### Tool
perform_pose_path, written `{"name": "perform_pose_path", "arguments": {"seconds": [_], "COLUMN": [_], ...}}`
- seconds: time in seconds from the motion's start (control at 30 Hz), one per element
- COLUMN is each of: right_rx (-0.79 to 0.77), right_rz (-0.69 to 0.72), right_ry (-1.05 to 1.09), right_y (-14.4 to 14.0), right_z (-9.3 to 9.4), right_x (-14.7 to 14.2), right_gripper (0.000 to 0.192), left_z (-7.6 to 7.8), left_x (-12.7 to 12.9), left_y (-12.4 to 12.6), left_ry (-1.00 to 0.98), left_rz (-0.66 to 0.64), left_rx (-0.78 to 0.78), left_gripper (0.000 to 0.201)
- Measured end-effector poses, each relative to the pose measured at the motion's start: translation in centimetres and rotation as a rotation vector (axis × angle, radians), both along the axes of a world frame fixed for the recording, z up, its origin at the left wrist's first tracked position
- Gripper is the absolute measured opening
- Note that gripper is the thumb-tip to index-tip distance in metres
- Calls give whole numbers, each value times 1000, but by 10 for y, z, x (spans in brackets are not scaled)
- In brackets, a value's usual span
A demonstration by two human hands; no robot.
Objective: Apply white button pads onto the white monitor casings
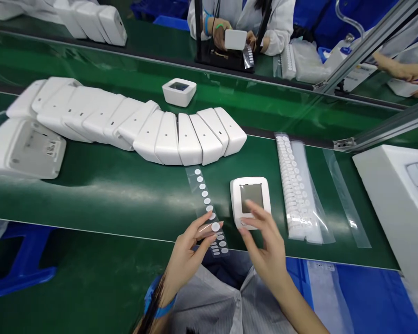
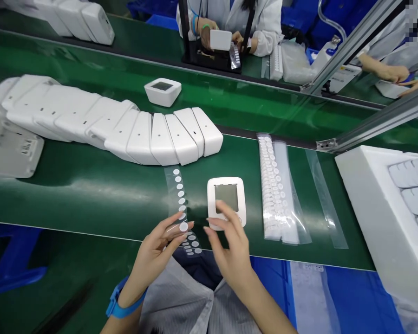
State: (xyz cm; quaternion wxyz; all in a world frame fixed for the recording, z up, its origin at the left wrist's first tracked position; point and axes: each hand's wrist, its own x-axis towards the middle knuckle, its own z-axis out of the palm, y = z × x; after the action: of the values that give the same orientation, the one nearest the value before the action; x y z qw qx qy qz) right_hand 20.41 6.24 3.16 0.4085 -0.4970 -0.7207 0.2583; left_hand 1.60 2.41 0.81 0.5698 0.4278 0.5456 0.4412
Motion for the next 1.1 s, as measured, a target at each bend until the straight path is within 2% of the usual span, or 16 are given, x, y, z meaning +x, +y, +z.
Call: {"name": "perform_pose_path", "arguments": {"seconds": [0.1,0.2,0.37,0.53,0.67,0.8,0.97,1.1], "right_rx": [53,76,102,187,219,210,139,38], "right_rz": [204,278,254,267,246,226,205,146], "right_ry": [42,28,36,34,57,81,164,253], "right_y": [1,1,-1,-5,-10,-16,-22,-24], "right_z": [8,6,0,-2,-5,-10,-17,-22], "right_x": [-20,-30,-26,-23,-28,-34,-40,-41], "right_gripper": [22,21,23,30,33,28,22,15], "left_z": [1,2,9,12,12,13,12,8], "left_x": [-2,-4,-7,-5,-4,-5,-4,-3], "left_y": [-2,-3,-8,-12,-14,-20,-27,-28], "left_ry": [-12,-59,-261,-426,-340,-184,-62,46], "left_rz": [5,-5,-43,-126,-109,-59,-27,-71], "left_rx": [14,1,-61,-18,-60,-125,-144,-121], "left_gripper": [43,53,61,78,78,80,79,70]}}
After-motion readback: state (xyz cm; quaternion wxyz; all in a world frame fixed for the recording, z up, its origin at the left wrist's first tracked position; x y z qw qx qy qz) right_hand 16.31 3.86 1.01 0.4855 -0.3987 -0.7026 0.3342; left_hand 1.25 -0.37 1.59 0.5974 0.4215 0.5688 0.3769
